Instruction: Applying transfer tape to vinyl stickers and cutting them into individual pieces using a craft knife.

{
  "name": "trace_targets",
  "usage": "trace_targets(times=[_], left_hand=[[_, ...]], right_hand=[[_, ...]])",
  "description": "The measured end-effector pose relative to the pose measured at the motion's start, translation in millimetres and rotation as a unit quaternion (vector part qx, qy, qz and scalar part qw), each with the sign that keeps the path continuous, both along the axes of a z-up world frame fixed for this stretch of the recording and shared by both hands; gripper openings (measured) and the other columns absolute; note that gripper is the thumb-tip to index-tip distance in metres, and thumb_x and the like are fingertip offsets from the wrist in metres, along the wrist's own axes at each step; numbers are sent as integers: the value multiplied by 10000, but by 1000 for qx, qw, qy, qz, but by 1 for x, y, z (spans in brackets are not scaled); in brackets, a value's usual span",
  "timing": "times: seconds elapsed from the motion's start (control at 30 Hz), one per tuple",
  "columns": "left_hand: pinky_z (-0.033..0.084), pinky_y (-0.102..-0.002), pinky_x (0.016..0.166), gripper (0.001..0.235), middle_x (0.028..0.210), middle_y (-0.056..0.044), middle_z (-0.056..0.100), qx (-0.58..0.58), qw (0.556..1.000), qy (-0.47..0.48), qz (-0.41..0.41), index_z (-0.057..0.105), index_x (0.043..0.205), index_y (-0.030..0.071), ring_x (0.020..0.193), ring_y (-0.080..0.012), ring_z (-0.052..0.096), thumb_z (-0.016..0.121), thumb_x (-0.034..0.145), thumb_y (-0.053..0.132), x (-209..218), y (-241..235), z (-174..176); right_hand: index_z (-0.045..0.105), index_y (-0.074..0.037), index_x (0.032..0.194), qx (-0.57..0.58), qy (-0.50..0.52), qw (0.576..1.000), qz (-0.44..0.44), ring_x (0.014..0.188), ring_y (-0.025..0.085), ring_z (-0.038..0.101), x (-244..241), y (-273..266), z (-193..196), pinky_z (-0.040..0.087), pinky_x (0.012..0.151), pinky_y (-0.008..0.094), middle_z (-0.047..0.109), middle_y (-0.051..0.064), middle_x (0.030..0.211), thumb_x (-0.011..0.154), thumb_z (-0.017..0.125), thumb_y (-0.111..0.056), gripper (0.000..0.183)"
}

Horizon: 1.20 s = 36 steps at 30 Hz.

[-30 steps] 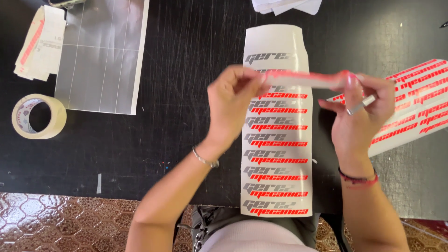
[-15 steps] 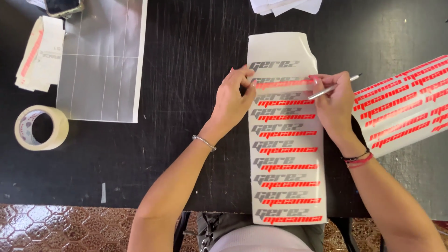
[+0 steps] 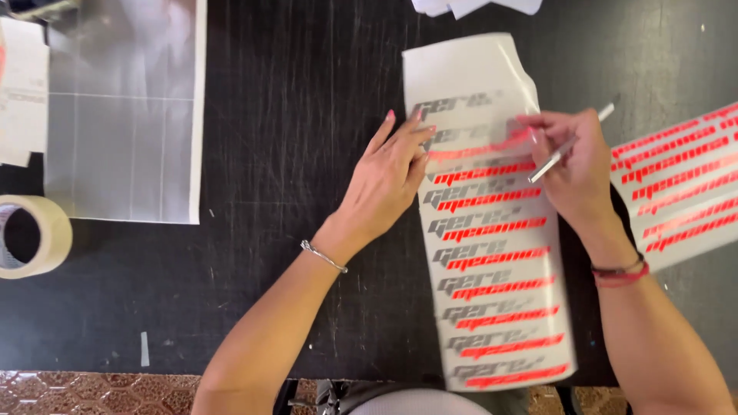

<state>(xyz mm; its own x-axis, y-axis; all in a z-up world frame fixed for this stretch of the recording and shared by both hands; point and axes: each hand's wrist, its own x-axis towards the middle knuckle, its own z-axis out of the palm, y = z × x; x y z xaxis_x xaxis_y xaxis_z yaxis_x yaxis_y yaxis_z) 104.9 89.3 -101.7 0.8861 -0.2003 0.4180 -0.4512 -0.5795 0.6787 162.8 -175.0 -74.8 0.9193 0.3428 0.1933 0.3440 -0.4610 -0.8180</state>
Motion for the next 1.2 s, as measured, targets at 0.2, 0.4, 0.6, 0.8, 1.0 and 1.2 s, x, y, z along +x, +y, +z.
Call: trace_targets(times=[0.2,0.4,0.6,0.8,1.0,1.2], left_hand=[[520,-422,1042,122,765,-31,620,26,995,-4,100,562,1134,0,828,-215,721,600,1022,-29,-25,-22,-2],[537,-410,880,28,1200,-229,597,63,981,52,177,520,1022,-37,1066,-327,642,545,1028,-27,-86,-44,15],[537,-357,872,126,1203,-231,556,41,975,71,207,506,900,-12,1215,-307,611,585,995,-40,-112,-56,24],[495,-433,913,105,1170,-206,491,45,974,63,215,539,895,-38,857,-244,567,595,966,-91,-112,-65,21],[442,-447,1032,60,1345,-193,425,35,970,104,219,607,982,-4,847,-211,609,604,968,-62,-114,-66,19],[474,-443,952,57,1357,-185,372,36,956,149,251,578,998,9,1018,-306,551,583,973,-43,-110,-69,18]], right_hand=[[387,-17,1073,13,73,996,49,901,267,746,18,1,13,595,725,306,673,261,1311,1158,528,-147,209],[443,-64,1051,-25,97,990,98,548,75,463,-10,-8,13,375,517,224,721,165,1240,1110,553,-196,182],[457,16,1041,35,-29,997,56,1054,328,717,-39,-20,-19,511,840,341,714,283,1134,1113,631,-16,191],[467,78,1044,-4,-120,992,27,976,341,687,-44,-19,-19,507,789,361,695,349,1184,1134,665,119,221],[461,107,1064,-26,-92,995,43,1083,414,722,-43,-14,-12,573,869,397,696,366,1209,1105,653,224,228],[480,117,1066,-29,-53,998,36,1101,404,717,-45,-12,-7,579,908,400,685,365,1223,1109,658,226,213]])
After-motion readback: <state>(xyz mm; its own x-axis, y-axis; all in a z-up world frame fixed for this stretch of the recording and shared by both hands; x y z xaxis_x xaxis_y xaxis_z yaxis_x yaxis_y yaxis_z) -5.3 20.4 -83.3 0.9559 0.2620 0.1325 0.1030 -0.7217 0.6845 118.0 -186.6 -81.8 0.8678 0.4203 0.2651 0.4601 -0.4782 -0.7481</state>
